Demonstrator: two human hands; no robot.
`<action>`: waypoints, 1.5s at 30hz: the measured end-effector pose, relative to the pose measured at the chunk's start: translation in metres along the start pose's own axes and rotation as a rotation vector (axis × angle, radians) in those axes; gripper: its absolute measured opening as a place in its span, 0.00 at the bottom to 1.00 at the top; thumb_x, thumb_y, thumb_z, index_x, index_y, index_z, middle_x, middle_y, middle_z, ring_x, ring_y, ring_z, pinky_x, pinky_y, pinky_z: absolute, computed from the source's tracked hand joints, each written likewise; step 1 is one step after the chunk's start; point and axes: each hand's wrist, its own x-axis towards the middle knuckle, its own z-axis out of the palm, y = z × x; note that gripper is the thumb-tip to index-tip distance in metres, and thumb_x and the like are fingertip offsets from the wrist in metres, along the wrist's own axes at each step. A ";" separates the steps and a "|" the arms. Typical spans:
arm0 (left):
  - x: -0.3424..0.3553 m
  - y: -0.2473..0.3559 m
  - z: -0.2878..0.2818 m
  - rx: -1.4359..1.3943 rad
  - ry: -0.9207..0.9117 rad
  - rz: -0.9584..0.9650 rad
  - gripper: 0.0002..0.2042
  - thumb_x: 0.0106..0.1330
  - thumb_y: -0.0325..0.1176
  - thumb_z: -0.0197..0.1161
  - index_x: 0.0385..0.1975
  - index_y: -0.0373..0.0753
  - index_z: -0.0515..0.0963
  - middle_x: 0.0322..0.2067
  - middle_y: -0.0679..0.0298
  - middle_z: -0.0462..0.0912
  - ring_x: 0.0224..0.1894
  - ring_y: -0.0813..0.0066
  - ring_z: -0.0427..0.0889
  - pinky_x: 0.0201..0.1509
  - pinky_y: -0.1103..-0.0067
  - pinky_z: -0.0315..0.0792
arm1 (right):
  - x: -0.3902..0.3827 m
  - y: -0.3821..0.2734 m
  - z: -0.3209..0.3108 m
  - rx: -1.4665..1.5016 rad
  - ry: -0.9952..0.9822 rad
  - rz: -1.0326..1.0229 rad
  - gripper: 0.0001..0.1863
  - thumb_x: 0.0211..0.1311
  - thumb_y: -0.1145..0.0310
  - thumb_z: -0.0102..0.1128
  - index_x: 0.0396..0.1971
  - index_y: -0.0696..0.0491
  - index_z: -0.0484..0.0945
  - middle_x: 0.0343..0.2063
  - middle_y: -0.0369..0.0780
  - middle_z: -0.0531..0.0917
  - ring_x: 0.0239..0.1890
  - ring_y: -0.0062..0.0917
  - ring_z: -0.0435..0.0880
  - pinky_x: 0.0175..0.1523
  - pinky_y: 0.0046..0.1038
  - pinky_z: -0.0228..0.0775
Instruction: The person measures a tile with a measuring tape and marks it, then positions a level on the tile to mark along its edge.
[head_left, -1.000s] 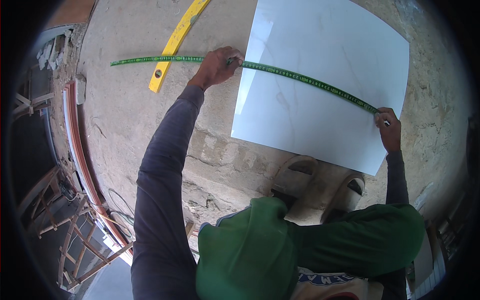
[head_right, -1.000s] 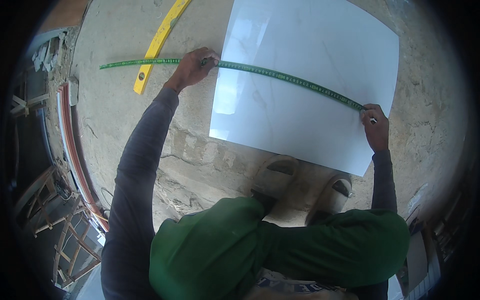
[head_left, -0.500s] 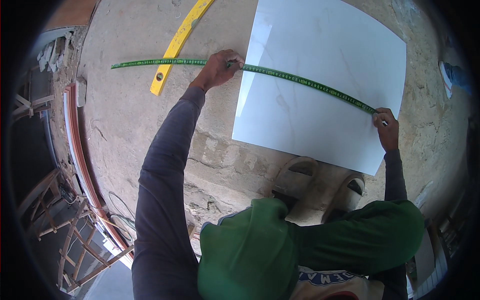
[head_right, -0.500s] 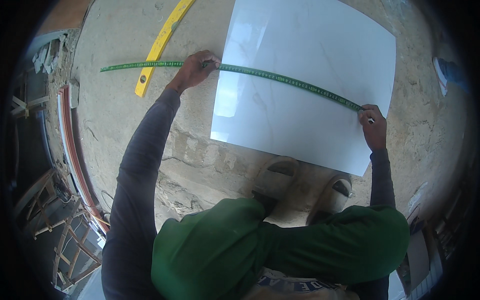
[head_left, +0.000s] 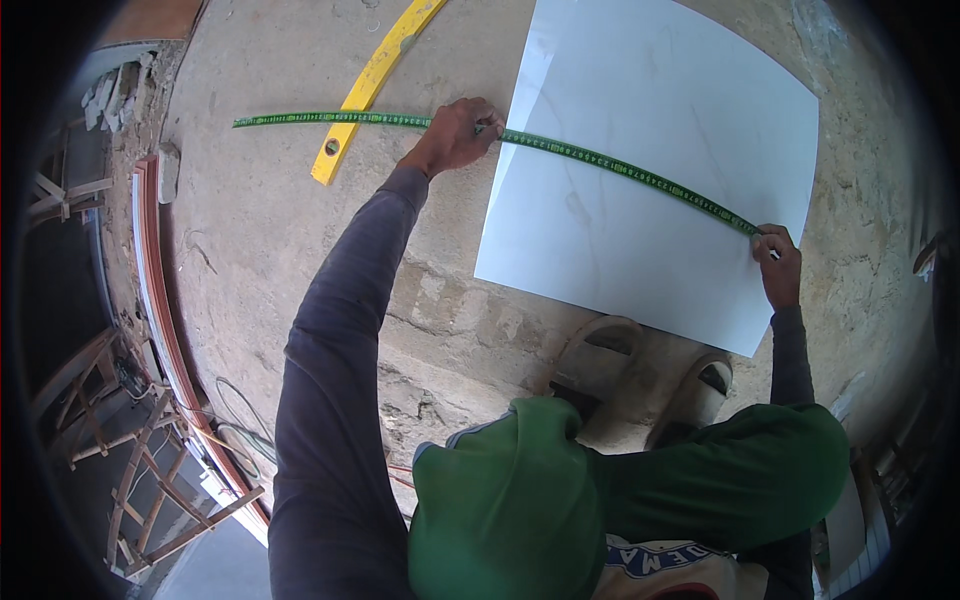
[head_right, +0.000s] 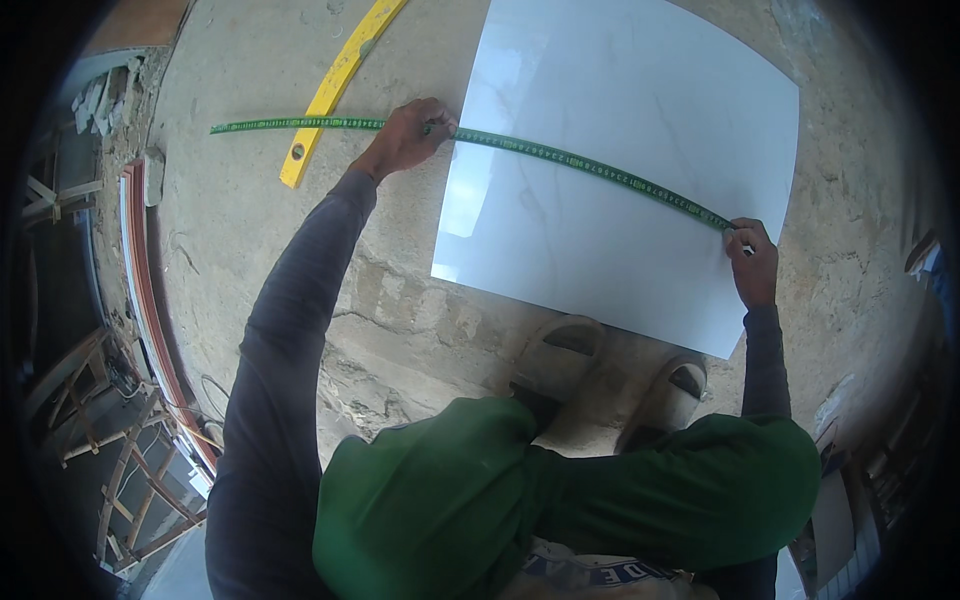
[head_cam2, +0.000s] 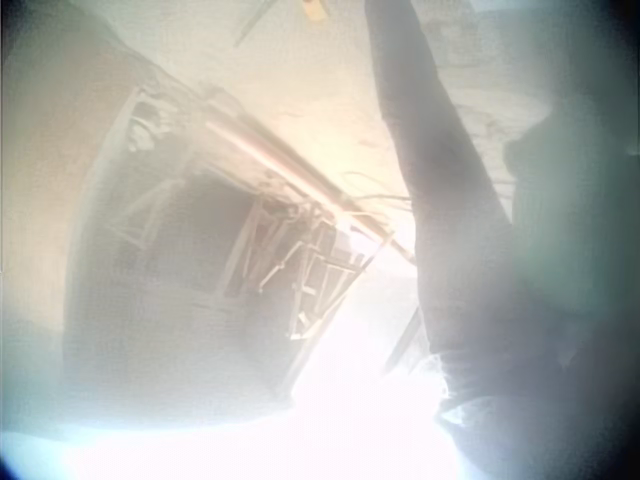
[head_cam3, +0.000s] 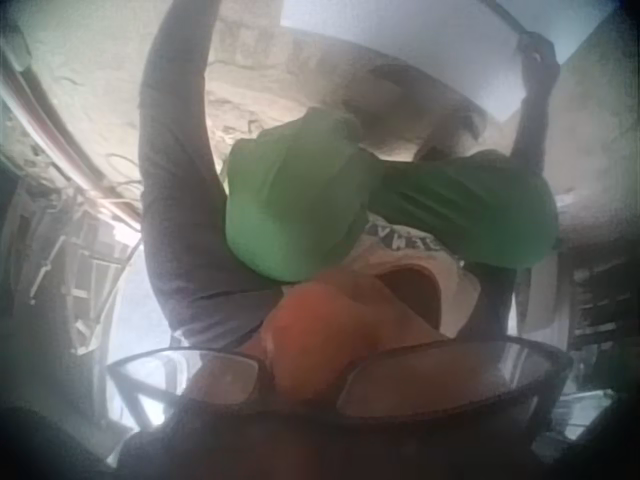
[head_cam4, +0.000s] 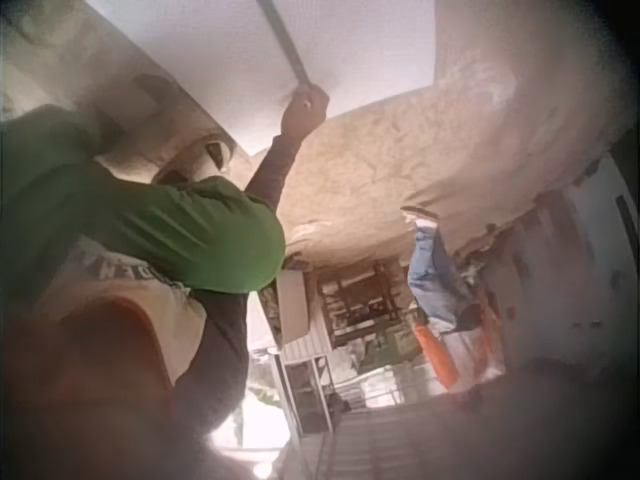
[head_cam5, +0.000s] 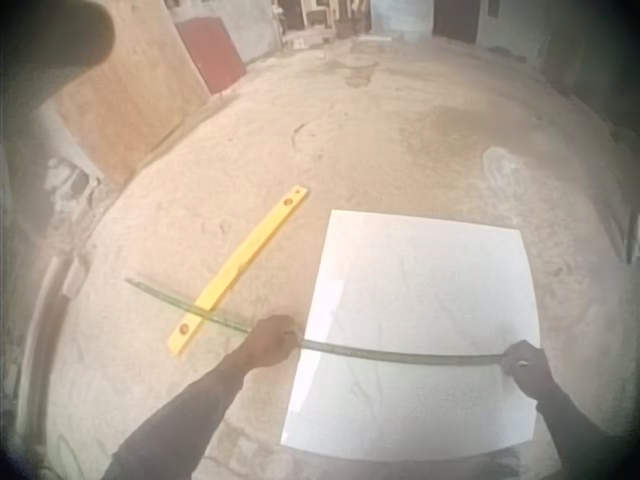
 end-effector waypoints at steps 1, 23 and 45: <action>0.007 0.004 -0.001 0.022 0.015 0.006 0.07 0.73 0.33 0.70 0.41 0.37 0.87 0.42 0.55 0.90 0.47 0.54 0.89 0.55 0.64 0.81 | -0.003 0.008 -0.005 0.017 0.030 -0.032 0.11 0.73 0.70 0.68 0.30 0.61 0.84 0.51 0.43 0.89 0.45 0.27 0.88 0.52 0.32 0.80; 0.002 0.002 0.010 0.028 -0.064 0.017 0.09 0.81 0.31 0.63 0.38 0.33 0.76 0.32 0.59 0.74 0.36 0.65 0.73 0.45 0.68 0.71 | -0.200 0.019 0.021 0.389 0.219 0.664 0.17 0.72 0.60 0.71 0.39 0.63 0.91 0.28 0.44 0.91 0.30 0.24 0.88 0.40 0.31 0.81; 0.005 0.002 0.011 0.118 -0.062 -0.011 0.04 0.79 0.28 0.62 0.43 0.33 0.80 0.37 0.55 0.80 0.38 0.59 0.79 0.47 0.66 0.75 | -0.026 0.025 0.017 0.301 0.411 0.357 0.13 0.71 0.63 0.69 0.35 0.59 0.92 0.27 0.47 0.91 0.31 0.36 0.91 0.43 0.36 0.81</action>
